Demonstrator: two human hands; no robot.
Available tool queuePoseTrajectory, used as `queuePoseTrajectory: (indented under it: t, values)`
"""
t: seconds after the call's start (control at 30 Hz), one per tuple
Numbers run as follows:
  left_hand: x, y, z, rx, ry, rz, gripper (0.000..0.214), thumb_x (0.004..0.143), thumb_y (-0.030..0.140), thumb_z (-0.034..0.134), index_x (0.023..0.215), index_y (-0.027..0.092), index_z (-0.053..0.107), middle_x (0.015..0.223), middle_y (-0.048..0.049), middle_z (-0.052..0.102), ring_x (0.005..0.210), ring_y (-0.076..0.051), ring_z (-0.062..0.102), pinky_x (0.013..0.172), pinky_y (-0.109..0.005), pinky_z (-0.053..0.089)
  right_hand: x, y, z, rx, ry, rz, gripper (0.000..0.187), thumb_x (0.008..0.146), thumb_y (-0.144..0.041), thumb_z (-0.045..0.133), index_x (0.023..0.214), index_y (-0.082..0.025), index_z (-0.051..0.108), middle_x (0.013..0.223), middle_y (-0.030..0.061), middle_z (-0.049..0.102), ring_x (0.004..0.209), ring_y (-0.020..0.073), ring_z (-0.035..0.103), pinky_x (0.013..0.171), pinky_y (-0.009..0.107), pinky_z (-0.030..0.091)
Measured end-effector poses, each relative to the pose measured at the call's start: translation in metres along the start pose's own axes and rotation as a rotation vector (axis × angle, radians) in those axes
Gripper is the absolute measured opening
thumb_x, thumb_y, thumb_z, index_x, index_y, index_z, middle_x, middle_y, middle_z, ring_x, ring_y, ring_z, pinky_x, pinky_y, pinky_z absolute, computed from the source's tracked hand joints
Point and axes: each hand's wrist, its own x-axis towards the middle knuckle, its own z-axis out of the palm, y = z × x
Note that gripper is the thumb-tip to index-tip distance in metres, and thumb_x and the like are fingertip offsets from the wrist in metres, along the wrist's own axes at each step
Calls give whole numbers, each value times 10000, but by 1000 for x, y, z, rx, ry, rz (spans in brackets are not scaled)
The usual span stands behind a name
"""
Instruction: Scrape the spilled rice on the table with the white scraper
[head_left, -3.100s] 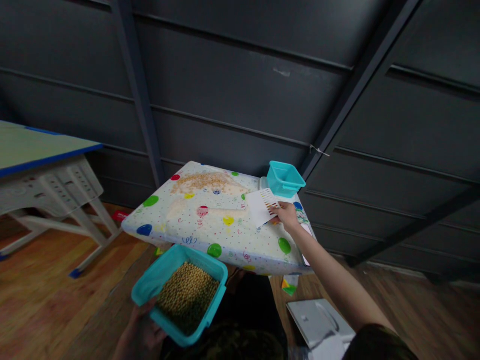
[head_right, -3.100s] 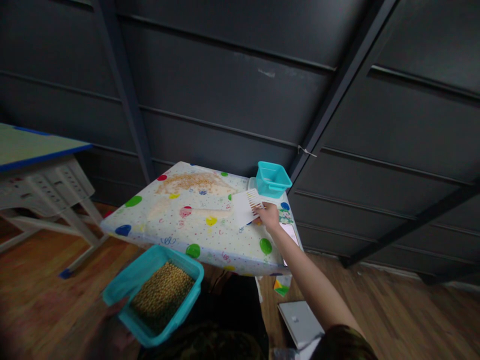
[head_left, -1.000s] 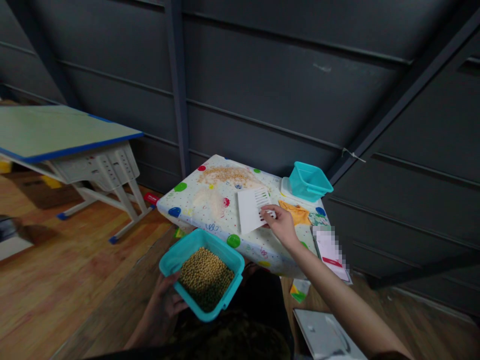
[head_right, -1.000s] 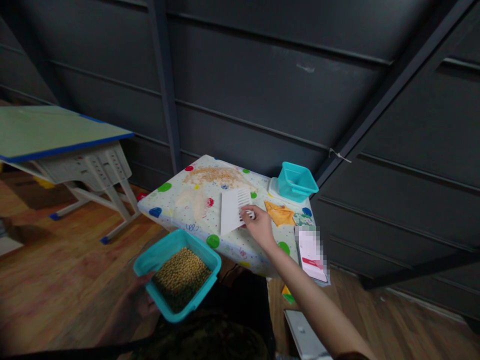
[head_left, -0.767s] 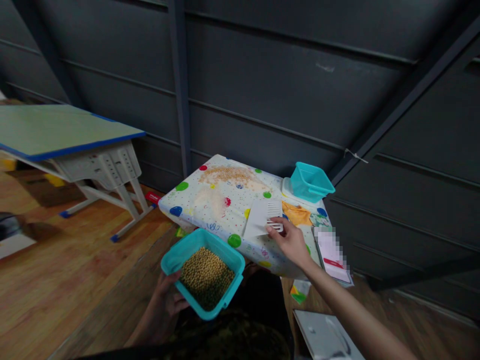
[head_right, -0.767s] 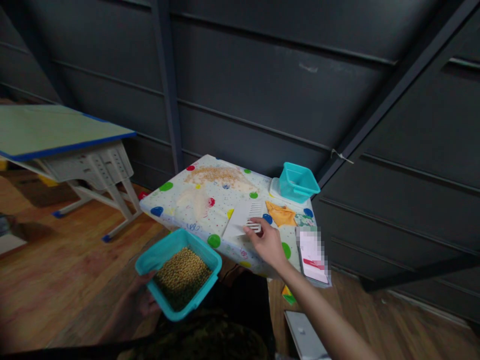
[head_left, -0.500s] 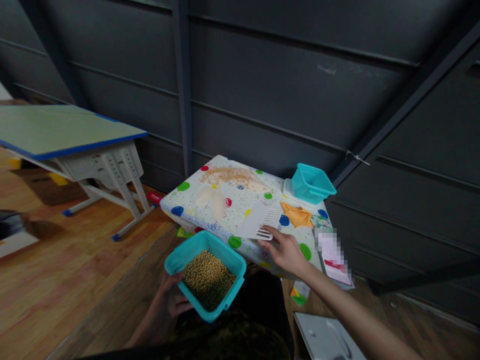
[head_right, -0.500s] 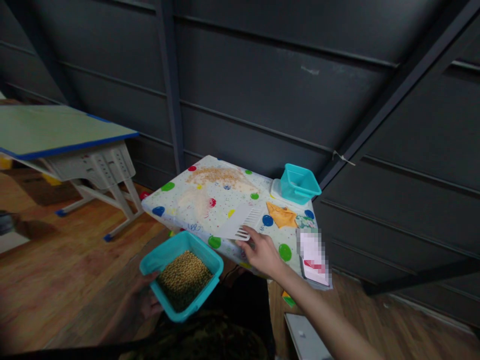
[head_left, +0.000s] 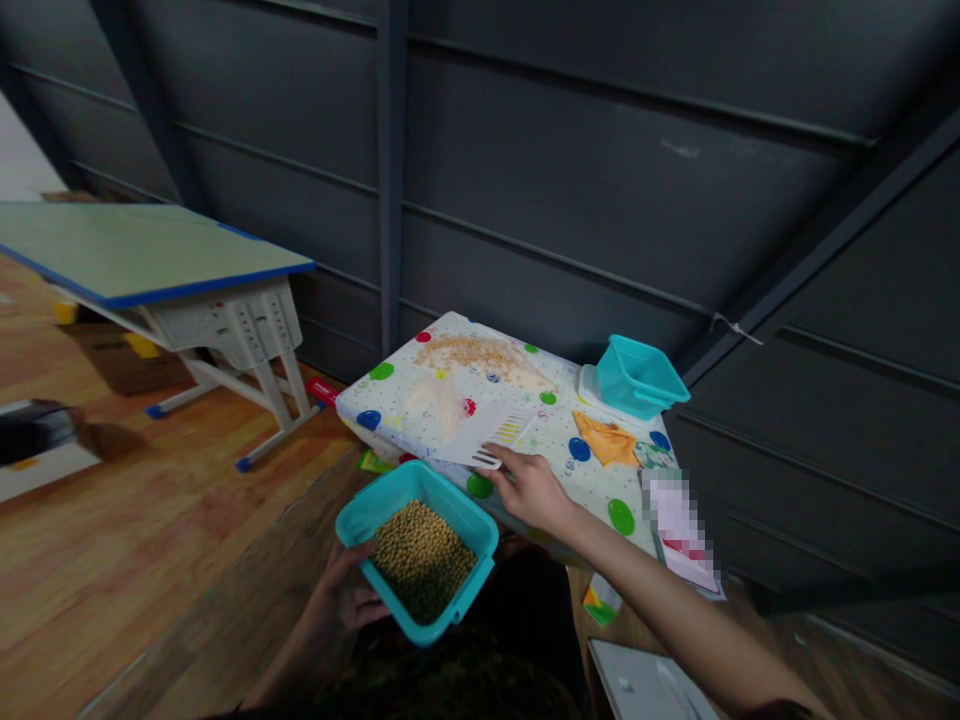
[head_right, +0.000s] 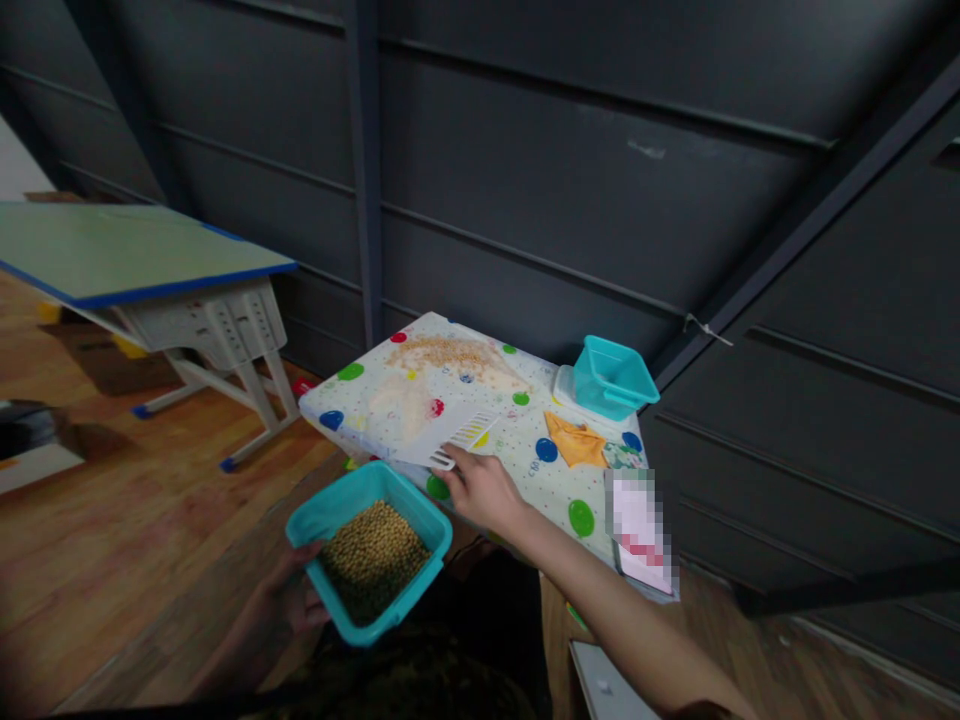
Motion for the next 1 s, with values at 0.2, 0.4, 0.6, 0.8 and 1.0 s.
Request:
queuePoseTrajectory:
  t: [0.2,0.4,0.6,0.8,1.0]
  values:
    - [-1,0,-1,-65,-22,-25,984,941,434,941,1827,346,521,1557,-192,861,994,-399,949,854,-524,798,41,-30,6,-120,-46,2,461,1169,-299,663,1579,-161,823,1314,186,948,1175,354,934,1037,436,720]
    - [-1,-2,1,-64,-6,-2,891,956,429,908,1771,310,568,1484,-193,891,1099,-442,950,947,-578,795,79,-69,4,-239,-142,63,357,1227,-331,653,1478,-156,838,1250,197,947,1100,333,917,935,369,641]
    - [-1,-2,1,-73,12,-2,829,946,410,910,1714,313,612,1454,-174,904,1145,-447,948,914,-567,805,105,-94,-6,-320,-179,75,359,1260,-345,626,1399,-98,846,1185,233,928,1043,321,880,836,360,566]
    - [-3,2,2,-93,4,-5,932,923,397,953,1772,300,580,1386,-187,922,1092,-449,955,869,-531,805,120,-95,-43,-241,-113,13,253,1201,-315,736,1173,-123,898,1064,176,922,978,275,843,853,350,531]
    - [0,4,-8,-86,33,-8,907,954,366,909,1790,281,568,1351,-180,931,1113,-458,953,938,-583,802,83,-65,-59,96,87,20,255,1085,-447,878,1077,-197,928,909,99,905,885,267,853,853,359,602]
